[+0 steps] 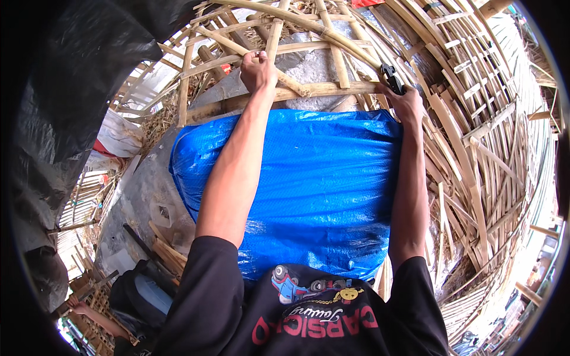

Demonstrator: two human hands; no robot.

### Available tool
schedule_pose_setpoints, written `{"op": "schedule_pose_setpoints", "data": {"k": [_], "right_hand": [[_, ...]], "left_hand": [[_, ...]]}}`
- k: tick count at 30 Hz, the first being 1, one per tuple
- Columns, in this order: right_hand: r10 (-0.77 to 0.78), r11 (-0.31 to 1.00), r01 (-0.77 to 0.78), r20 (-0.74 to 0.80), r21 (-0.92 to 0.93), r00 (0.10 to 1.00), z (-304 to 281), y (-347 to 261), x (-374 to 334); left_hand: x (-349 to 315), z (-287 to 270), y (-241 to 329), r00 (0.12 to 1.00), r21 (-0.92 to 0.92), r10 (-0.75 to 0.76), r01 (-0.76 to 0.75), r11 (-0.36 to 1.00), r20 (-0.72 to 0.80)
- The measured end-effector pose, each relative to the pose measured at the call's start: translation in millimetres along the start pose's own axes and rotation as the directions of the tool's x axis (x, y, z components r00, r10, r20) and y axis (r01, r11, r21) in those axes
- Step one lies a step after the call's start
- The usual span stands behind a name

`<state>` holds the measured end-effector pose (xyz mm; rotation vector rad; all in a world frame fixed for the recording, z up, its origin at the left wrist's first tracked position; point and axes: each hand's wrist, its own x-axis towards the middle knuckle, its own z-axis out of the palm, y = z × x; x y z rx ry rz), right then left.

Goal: The person secures bamboo poles to a frame by wrapping and tying thin wire around the joints using a hammer to tighten the connection.

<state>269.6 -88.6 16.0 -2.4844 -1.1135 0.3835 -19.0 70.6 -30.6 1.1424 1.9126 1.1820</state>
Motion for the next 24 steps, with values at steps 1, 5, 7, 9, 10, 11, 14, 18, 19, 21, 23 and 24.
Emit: {"op": "schedule_pose_setpoints", "data": {"k": [1,5,7,9,10,11,14,18,19,21,23,24], "right_hand": [[0.015,0.999,-0.016,0.024,0.033,1.000,-0.9,-2.6,0.4],[0.070,0.997,-0.069,0.068,-0.014,0.995,-2.5,-6.3,3.2],[0.057,0.998,-0.057,0.030,-0.006,0.998,-2.2,2.3,6.6],[0.047,0.999,-0.047,0.031,0.009,0.998,3.1,9.0,9.3],[0.039,0.999,-0.039,0.031,0.000,0.999,12.1,9.0,11.0],[0.038,0.999,-0.038,0.023,-0.016,0.999,13.9,3.7,10.6],[0.089,0.995,-0.095,0.118,0.044,0.989,4.1,8.3,11.4],[0.062,0.995,-0.069,0.101,0.069,0.993,10.9,9.3,12.3],[0.053,0.995,-0.062,0.109,0.077,0.993,13.5,4.9,9.8],[0.061,0.993,-0.071,0.102,0.096,0.993,6.9,-0.3,6.7],[-0.012,0.998,0.016,-0.072,0.061,0.997,8.2,10.7,12.2],[0.033,0.996,-0.034,0.014,0.081,0.999,6.0,16.4,15.9]], "left_hand": [[0.9,-3.0,-1.2,0.999,-0.004,-0.011,0.011,1.000,0.051],[-2.6,-5.2,6.5,0.995,0.198,0.072,-0.085,0.976,0.071],[-21.0,0.2,14.7,0.925,0.214,0.376,-0.356,0.910,-0.059],[-26.1,8.4,16.1,0.712,0.121,0.700,-0.700,0.704,0.043],[-17.7,15.6,18.3,0.604,-0.150,0.761,-0.751,0.643,0.238],[-14.0,23.9,27.4,0.429,-0.429,0.816,-0.699,0.572,0.388],[-33.1,41.8,50.3,0.189,-0.452,0.777,-0.721,0.526,0.601],[-31.5,54.9,40.8,0.121,-0.500,0.871,-0.778,0.381,0.475],[-35.1,54.8,33.9,0.078,-0.537,0.906,-0.783,0.314,0.415],[-37.8,53.4,21.6,0.173,-0.518,0.841,-0.718,0.464,0.514],[-45.6,54.6,21.6,0.350,-0.474,0.744,-0.599,0.645,0.570],[-50.0,54.1,18.3,0.377,-0.428,0.742,-0.635,0.643,0.555]]}}
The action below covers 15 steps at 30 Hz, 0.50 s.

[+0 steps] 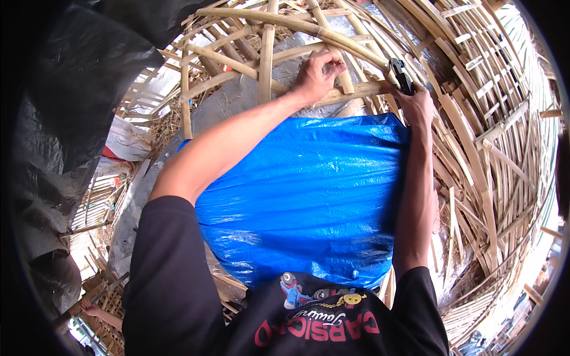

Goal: The person secures bamboo poles to a frame by wrapping and tying thin wire around the joints using a hammer to tighten the connection.

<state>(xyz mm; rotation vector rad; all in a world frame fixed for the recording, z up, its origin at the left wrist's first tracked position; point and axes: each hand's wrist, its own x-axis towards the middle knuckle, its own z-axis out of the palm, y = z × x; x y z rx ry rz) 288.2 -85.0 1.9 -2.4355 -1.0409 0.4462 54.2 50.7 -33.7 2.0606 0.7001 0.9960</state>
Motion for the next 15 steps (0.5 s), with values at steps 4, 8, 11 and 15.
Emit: {"op": "schedule_pose_setpoints", "data": {"k": [4,8,11,15], "right_hand": [[0.014,0.998,-0.015,-0.006,-0.064,1.000,-3.0,-22.6,-4.5],[-0.002,0.995,-0.001,-0.026,-0.101,1.000,0.0,-23.3,7.6],[-0.001,0.991,0.004,0.018,-0.134,1.000,-1.2,-27.9,16.5],[-0.021,0.992,0.022,0.010,-0.122,1.000,-2.1,-32.3,19.2]], "left_hand": [[-9.4,1.1,3.9,0.994,-0.034,-0.088,0.086,0.996,-0.062],[-11.7,4.2,4.1,0.986,-0.106,-0.124,0.113,0.988,-0.109],[-13.3,6.5,2.7,0.975,-0.160,-0.180,0.158,0.974,-0.133],[-19.7,11.2,8.3,0.954,-0.181,-0.267,0.241,0.953,-0.137]]}}
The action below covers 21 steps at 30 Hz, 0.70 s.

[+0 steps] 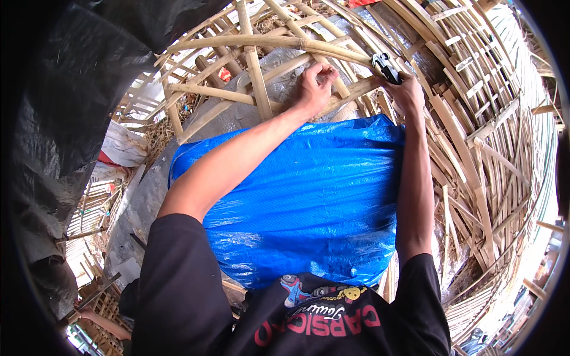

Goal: The person secures bamboo poles to a frame by wrapping and tying thin wire around the joints using a hammer to tighten the connection.

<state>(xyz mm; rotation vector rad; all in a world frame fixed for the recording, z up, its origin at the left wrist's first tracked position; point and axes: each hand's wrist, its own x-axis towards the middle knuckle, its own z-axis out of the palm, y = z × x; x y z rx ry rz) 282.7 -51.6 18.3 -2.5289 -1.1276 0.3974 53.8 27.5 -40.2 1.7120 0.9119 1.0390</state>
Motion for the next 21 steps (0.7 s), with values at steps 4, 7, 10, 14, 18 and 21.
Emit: {"op": "schedule_pose_setpoints", "data": {"k": [4,7,10,14,18,21], "right_hand": [[-0.050,0.998,0.047,0.050,0.049,0.998,-3.7,-1.9,8.6],[-0.070,0.998,0.070,0.014,-0.006,0.997,-2.1,-3.5,9.1],[-0.105,0.994,0.104,-0.017,-0.017,0.994,2.2,-5.7,8.8],[-0.061,0.998,0.061,0.007,0.025,0.998,3.7,-1.4,12.5],[-0.062,0.998,0.062,0.026,-0.006,0.998,0.3,0.1,12.4],[-0.070,0.998,0.070,0.034,-0.001,0.997,4.5,2.4,14.5]], "left_hand": [[-8.3,8.9,4.9,0.999,-0.039,0.054,-0.054,0.998,-0.001],[-3.3,3.8,3.3,0.997,-0.104,-0.079,0.078,0.992,-0.002],[-0.6,0.7,-4.0,0.989,0.088,0.147,-0.146,0.985,-0.012],[17.1,-10.5,-9.7,0.934,0.123,0.306,-0.331,0.936,0.186],[11.3,-10.2,-6.5,0.891,0.127,0.292,-0.353,0.927,0.349],[11.5,-11.5,-10.8,0.894,0.147,0.251,-0.323,0.935,0.371]]}}
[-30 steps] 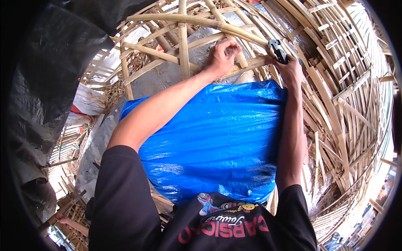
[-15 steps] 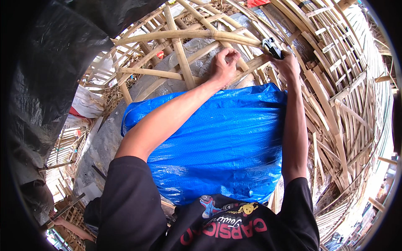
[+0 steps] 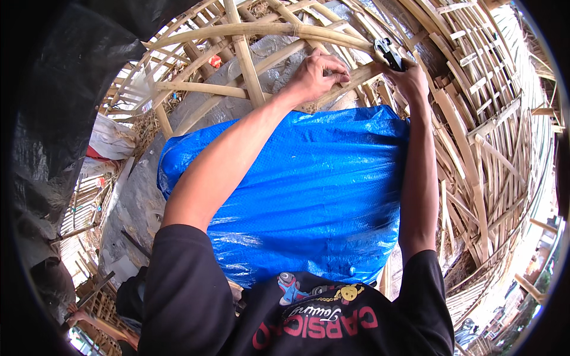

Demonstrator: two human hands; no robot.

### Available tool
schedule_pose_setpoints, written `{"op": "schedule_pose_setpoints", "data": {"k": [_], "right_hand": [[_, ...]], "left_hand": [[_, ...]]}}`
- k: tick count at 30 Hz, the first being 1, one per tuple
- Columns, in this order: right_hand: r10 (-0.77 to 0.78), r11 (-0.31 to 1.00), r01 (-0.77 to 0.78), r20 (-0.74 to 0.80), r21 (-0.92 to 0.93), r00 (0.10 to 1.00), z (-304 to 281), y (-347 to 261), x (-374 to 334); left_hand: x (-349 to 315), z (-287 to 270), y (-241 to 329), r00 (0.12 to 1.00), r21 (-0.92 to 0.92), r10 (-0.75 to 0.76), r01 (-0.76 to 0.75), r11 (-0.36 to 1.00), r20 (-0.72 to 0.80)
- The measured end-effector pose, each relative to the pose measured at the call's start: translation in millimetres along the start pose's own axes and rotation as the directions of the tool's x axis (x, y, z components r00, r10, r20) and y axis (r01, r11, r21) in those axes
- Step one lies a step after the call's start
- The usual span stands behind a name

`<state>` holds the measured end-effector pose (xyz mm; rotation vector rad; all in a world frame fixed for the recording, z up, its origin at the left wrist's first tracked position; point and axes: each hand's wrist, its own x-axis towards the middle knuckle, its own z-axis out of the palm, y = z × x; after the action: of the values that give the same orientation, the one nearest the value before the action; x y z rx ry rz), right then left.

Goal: The person secures bamboo poles to a frame by wrapping and tying thin wire around the joints using a hammer to tighten the connection.

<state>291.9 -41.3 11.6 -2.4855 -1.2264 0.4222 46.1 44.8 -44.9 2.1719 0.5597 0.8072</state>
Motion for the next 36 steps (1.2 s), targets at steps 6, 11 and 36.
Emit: {"op": "schedule_pose_setpoints", "data": {"k": [6,11,36], "right_hand": [[-0.022,0.999,0.021,-0.031,-0.029,0.999,-0.6,-1.3,-1.3],[-0.062,0.998,0.063,-0.137,0.001,0.989,-4.6,-6.1,-6.7],[-0.046,0.819,-0.162,0.345,0.550,0.937,-6.4,-75.2,-132.1]], "left_hand": [[1.3,-0.4,1.6,0.997,0.022,0.056,-0.055,0.998,-0.044],[0.3,-2.5,2.3,0.994,0.044,0.081,-0.078,0.996,-0.079],[-2.2,-1.4,-0.7,0.978,0.074,0.136,-0.125,0.989,-0.156]]}}
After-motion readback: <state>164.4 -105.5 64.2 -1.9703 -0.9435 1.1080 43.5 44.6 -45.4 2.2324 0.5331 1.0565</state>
